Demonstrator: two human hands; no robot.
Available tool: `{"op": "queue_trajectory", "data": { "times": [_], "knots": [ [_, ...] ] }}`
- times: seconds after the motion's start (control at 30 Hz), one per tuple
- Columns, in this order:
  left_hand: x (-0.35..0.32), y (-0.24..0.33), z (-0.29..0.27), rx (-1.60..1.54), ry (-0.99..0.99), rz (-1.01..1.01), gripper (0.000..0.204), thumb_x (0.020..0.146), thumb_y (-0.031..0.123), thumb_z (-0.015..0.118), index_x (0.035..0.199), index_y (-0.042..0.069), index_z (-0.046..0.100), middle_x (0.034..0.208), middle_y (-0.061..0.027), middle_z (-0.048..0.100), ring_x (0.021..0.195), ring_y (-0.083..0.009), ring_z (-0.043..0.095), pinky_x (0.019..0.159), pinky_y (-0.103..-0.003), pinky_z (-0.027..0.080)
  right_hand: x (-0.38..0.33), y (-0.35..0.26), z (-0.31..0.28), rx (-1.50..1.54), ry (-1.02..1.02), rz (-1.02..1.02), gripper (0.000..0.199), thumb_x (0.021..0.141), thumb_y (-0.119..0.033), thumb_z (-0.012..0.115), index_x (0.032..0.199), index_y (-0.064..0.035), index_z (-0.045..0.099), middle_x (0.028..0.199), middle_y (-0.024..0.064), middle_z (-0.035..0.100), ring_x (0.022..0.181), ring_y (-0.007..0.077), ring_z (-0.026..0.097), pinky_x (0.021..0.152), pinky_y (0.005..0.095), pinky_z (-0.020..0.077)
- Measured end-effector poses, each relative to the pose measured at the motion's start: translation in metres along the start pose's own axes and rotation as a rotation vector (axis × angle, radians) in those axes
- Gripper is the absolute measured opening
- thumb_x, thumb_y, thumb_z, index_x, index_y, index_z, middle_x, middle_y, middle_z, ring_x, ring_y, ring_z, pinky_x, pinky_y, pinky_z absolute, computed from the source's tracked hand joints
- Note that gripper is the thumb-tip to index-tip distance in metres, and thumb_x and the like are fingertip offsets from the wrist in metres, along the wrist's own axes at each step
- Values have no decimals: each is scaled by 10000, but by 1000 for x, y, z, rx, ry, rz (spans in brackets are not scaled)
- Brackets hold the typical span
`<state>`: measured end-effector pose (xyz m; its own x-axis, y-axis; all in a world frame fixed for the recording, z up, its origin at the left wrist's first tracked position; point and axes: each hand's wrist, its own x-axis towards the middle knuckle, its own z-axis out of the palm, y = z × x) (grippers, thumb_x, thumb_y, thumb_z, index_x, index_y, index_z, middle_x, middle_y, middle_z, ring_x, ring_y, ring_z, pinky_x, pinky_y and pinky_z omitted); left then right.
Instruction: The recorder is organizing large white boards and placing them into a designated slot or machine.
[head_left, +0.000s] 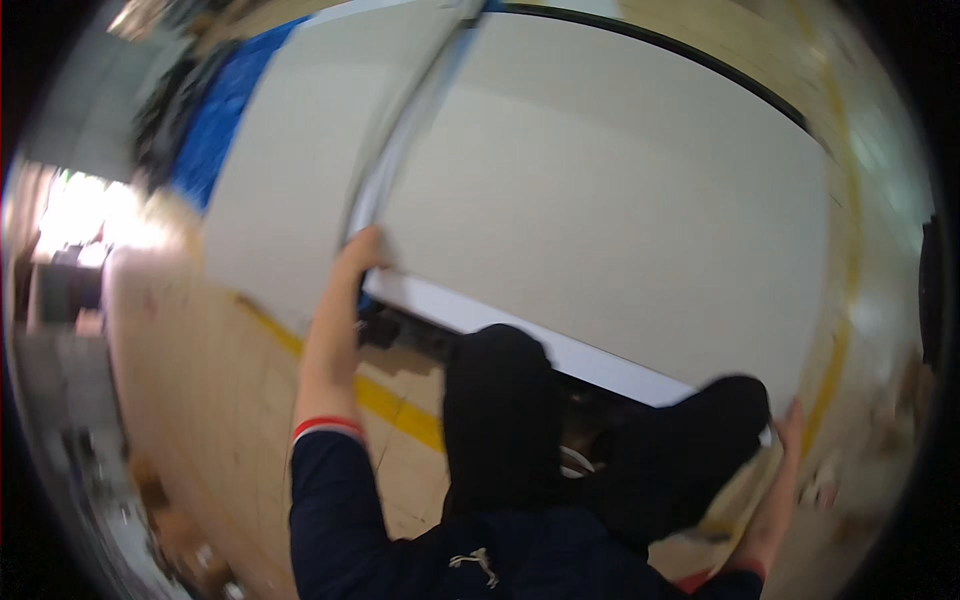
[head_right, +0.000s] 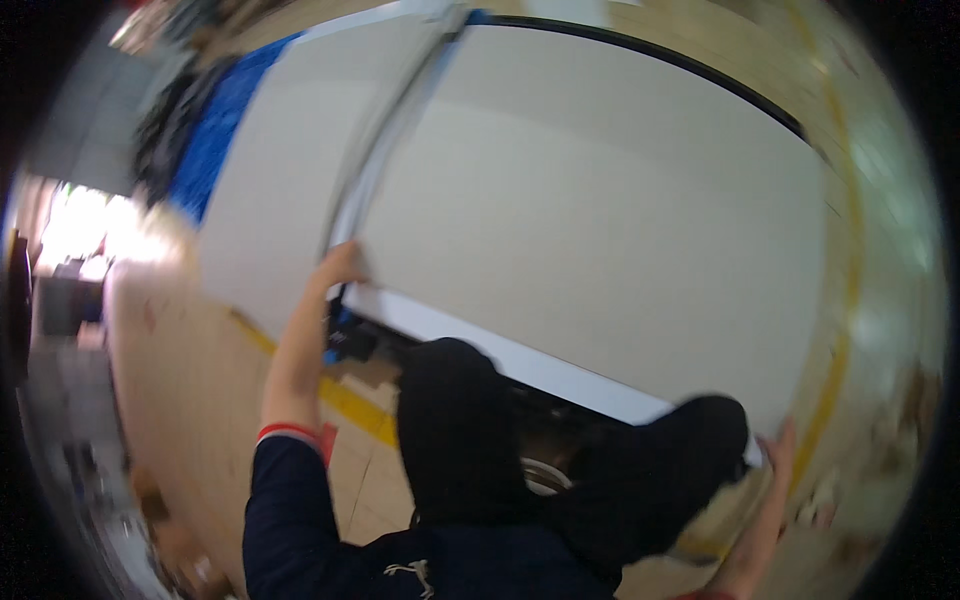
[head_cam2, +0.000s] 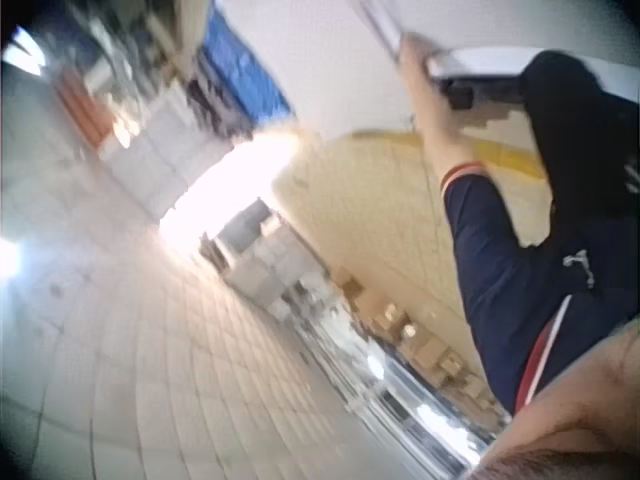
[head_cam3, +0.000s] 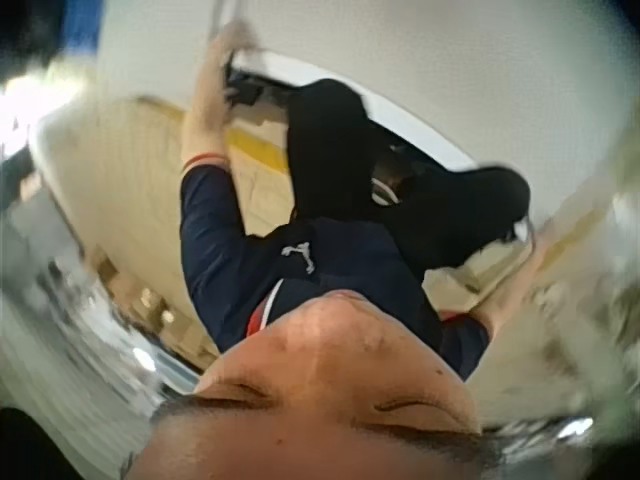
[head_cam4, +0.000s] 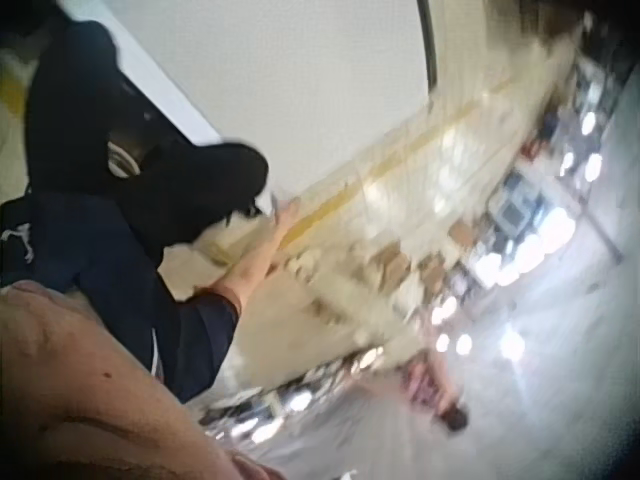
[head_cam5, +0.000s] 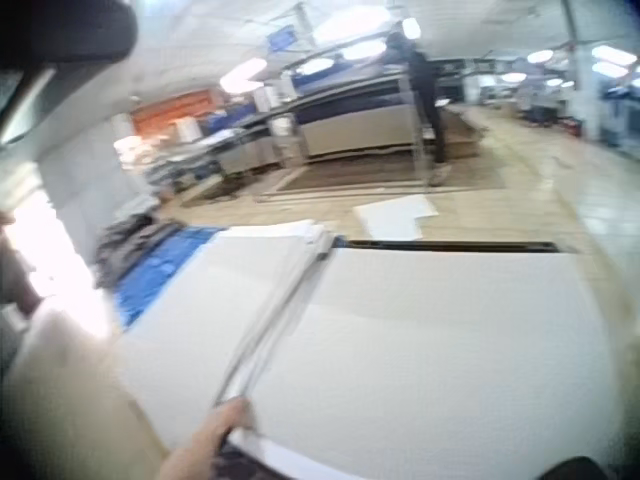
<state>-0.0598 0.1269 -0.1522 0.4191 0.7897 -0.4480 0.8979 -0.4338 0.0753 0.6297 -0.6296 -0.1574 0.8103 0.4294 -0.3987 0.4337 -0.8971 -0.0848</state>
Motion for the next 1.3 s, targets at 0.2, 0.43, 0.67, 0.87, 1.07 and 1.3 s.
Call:
{"op": "queue_trajectory", "data": {
  "times": [0.2, 0.43, 0.67, 0.87, 1.07, 1.3],
  "knots": [
    [-19, -82, -2, -509, -31, -57, 460, 457, 48, 775, 769, 48, 437, 601, -30, 464, 558, -188, 495, 467, -322, 434, 2, -123, -17, 175, -40, -172, 816, 492, -242, 790, 1199, -42, 435, 1184, 190, 487, 1119, 333, 443, 968, 388, 345],
    [1, -26, -7, -204, 46, 38, 941, 367, 6, 769, 1217, -89, 376, 1134, -197, 507, 1069, -294, 496, 912, -339, 410, -19, -84, -17, 216, 125, 22, 817, 487, -150, 816, 1166, 1, 388, 1142, 216, 492, 1094, 342, 462, 938, 363, 377],
    [-7, -18, -16, -55, -2, 37, 729, 348, 59, 796, 980, -50, 449, 990, -164, 548, 941, -297, 535, 828, -363, 435, -15, -81, -12, 194, 22, -16, 827, 530, -208, 820, 1185, 11, 364, 1187, 220, 461, 1133, 326, 440, 957, 351, 355],
    [22, -19, -14, -275, -232, -45, 555, 546, 139, 777, 962, -47, 460, 814, -137, 566, 685, -256, 567, 625, -340, 491, 9, -68, -20, 639, -166, 398, 599, 693, -375, 716, 1112, -43, 445, 943, 89, 535, 794, 184, 529, 680, 304, 474],
    [37, -48, 3, -507, 53, -196, 307, 697, 155, 669, 874, -28, 499, 678, -80, 538, 518, -156, 513, 380, -279, 390, 36, -52, 12, 629, 15, 433, 353, 715, -380, 653, 885, -71, 627, 688, 106, 604, 655, 190, 580, 546, 337, 486],
    [26, -11, 23, -561, 128, -243, 419, 646, 190, 701, 942, -22, 494, 793, -129, 564, 609, -202, 549, 476, -316, 439, 33, -35, 23, 237, 174, 378, 357, 659, -346, 675, 857, -50, 644, 834, 141, 644, 775, 290, 621, 734, 368, 490]
  ]
}}
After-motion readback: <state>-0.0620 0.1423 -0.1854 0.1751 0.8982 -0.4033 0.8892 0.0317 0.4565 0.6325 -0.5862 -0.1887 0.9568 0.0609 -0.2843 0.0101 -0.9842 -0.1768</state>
